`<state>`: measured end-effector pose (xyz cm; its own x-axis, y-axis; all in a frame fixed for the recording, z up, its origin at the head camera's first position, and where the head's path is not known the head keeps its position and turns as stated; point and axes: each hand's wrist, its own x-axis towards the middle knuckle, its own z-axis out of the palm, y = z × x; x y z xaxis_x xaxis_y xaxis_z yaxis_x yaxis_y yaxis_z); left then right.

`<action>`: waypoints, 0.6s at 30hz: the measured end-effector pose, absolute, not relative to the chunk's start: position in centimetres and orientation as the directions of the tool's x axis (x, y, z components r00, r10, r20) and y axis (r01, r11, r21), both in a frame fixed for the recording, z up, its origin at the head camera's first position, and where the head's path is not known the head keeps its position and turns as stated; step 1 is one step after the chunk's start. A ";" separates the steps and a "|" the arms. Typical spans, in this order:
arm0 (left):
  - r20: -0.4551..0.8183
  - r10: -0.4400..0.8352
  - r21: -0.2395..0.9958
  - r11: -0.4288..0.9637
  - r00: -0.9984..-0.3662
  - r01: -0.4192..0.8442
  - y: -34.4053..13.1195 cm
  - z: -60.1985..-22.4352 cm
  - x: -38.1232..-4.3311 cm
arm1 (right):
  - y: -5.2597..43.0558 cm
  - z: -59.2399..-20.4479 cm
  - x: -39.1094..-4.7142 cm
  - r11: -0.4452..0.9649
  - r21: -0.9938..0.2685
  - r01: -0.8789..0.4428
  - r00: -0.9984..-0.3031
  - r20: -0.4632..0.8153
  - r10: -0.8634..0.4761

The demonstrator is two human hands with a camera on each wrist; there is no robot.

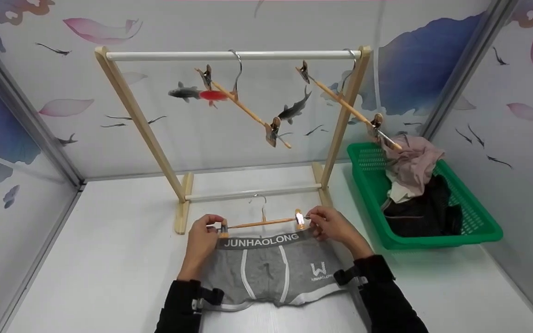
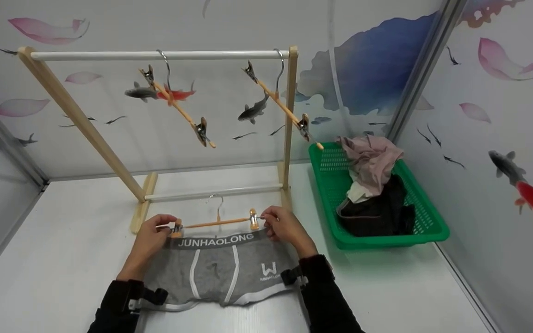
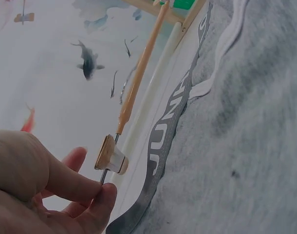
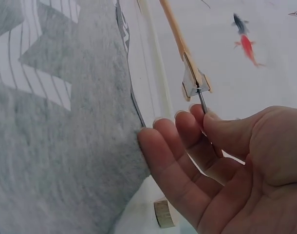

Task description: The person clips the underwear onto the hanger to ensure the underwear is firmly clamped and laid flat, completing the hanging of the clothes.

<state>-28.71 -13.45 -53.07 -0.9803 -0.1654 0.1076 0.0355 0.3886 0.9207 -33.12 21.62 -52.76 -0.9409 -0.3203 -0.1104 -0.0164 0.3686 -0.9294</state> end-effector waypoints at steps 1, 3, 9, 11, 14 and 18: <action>0.102 -0.161 0.922 0.387 -0.982 0.032 -13.5 -53.0 -28.7 | 21.6 -52.8 -33.2 0.369 -0.929 -0.016 -0.938 -0.113 -0.327; 0.089 -0.151 0.923 0.385 -0.985 0.024 -13.6 -52.9 -28.7 | 21.7 -53.0 -33.3 0.370 -0.929 -0.019 -0.933 -0.116 -0.340; 0.088 -0.111 0.915 0.403 -0.990 0.036 -13.8 -53.0 -28.7 | 22.0 -53.1 -33.4 0.366 -0.930 -0.022 -0.930 -0.115 -0.348; 0.087 -0.096 0.905 0.424 -0.992 0.038 -13.8 -53.0 -28.6 | 22.0 -53.2 -33.4 0.368 -0.930 -0.024 -0.931 -0.113 -0.346; 0.060 -0.057 0.887 0.460 -0.997 0.027 -13.9 -53.1 -28.6 | 22.0 -53.3 -33.4 0.389 -0.921 -0.023 -0.939 -0.114 -0.326; 0.057 0.025 0.851 0.521 -0.998 0.062 -13.9 -53.2 -28.6 | 21.8 -53.4 -33.3 0.413 -0.911 -0.008 -0.952 -0.120 -0.283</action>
